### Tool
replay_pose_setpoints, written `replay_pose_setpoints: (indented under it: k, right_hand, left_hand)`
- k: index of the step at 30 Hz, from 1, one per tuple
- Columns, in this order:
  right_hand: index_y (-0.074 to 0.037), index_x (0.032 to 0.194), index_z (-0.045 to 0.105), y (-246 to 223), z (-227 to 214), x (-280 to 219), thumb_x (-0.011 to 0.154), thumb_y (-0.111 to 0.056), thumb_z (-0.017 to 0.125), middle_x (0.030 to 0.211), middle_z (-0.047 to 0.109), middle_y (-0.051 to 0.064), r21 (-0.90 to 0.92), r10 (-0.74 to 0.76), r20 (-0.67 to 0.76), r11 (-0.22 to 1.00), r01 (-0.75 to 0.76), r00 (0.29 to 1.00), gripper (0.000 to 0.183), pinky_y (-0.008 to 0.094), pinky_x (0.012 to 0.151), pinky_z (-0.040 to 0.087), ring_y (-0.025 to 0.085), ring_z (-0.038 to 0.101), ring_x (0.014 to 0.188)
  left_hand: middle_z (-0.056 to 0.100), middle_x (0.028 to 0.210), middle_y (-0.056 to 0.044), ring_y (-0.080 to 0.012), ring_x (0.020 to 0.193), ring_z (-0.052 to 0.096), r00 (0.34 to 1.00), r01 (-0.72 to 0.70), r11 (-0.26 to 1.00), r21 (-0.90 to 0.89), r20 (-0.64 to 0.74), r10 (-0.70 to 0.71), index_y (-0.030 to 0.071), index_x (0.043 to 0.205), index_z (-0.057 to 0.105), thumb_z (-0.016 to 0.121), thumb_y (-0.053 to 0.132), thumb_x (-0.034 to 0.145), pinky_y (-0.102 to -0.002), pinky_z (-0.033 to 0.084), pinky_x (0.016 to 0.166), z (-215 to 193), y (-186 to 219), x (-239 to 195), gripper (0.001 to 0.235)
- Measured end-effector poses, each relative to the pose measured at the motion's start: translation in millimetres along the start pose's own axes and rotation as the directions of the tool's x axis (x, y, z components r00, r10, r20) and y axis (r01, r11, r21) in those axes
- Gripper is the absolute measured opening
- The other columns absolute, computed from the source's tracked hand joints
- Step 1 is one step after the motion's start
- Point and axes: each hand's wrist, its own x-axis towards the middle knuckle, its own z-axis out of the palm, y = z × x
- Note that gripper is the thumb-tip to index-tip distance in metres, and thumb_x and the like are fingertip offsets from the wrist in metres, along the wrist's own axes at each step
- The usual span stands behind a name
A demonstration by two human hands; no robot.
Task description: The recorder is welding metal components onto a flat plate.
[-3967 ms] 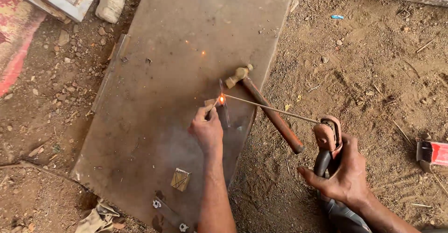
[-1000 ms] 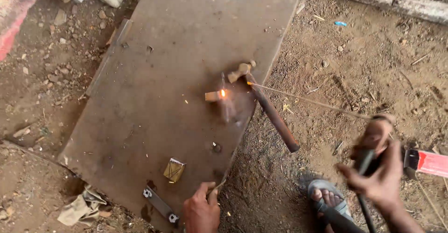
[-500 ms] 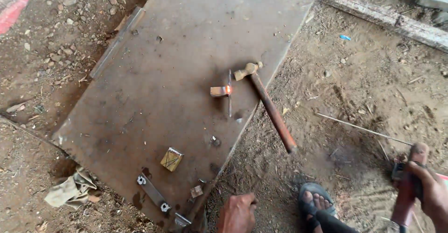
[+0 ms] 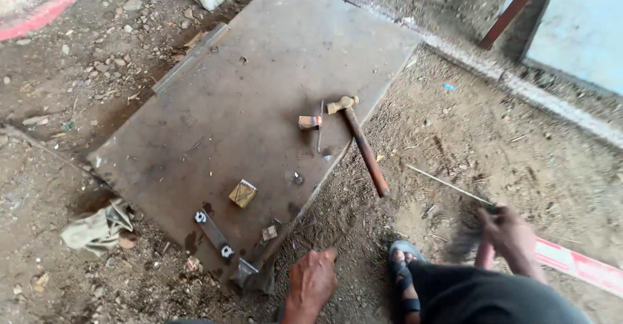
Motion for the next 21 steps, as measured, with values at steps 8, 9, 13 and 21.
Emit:
replay_pose_setpoints:
  k: [8, 9, 13, 21]
  right_hand:
    - [-0.006, 0.124, 0.068, -139.4, -23.0, -59.5, 0.089, -0.054, 0.068, 0.117, 0.078, 0.016, 0.290, -0.485, 0.263, 0.864, 0.411, 0.834, 0.060, 0.039, 0.095, 0.060, 0.027, 0.076, 0.108]
    - [-0.007, 0.133, 0.061, -150.4, -16.2, -53.7, 0.091, -0.055, 0.065, 0.122, 0.075, 0.017, 0.236, -0.495, 0.313, 0.867, 0.438, 0.811, 0.064, 0.042, 0.097, 0.060, 0.028, 0.074, 0.111]
    - [-0.007, 0.148, 0.044, -193.7, 2.5, -36.5, 0.095, -0.056, 0.063, 0.133, 0.064, 0.024, 0.133, -0.552, 0.389, 0.826, 0.547, 0.738, 0.074, 0.050, 0.100, 0.058, 0.035, 0.066, 0.121]
    - [-0.007, 0.154, 0.031, -254.8, 57.8, 2.7, 0.093, -0.039, 0.064, 0.118, 0.070, 0.022, 0.610, -0.512, 0.484, 0.779, 0.146, 0.710, 0.076, 0.041, 0.074, 0.062, 0.027, 0.073, 0.086]
  left_hand:
    - [0.068, 0.072, -0.019, -0.0190, 0.050, 0.064, 1.000, 0.012, 1.000, 0.023, 0.026, -0.013, -0.003, 0.099, 0.067, 0.052, -0.009, 0.094, -0.030, 0.052, 0.036, -21.6, 38.7, -21.5, 0.017]
    - [0.068, 0.072, -0.018, -0.0183, 0.050, 0.063, 1.000, 0.020, 1.000, 0.018, 0.017, -0.020, -0.003, 0.098, 0.068, 0.051, -0.009, 0.092, -0.029, 0.052, 0.036, -32.2, 42.4, -27.1, 0.019]
    - [0.067, 0.069, -0.016, -0.0166, 0.048, 0.062, 0.997, 0.067, 0.997, -0.046, -0.021, -0.068, -0.001, 0.096, 0.070, 0.047, -0.008, 0.095, -0.029, 0.050, 0.034, -49.1, 34.3, -32.3, 0.024]
    - [0.069, 0.067, -0.015, -0.0177, 0.048, 0.064, 0.982, 0.186, 0.978, -0.097, 0.037, -0.184, 0.001, 0.096, 0.071, 0.052, -0.002, 0.096, -0.031, 0.048, 0.036, 11.5, -13.3, -42.1, 0.020]
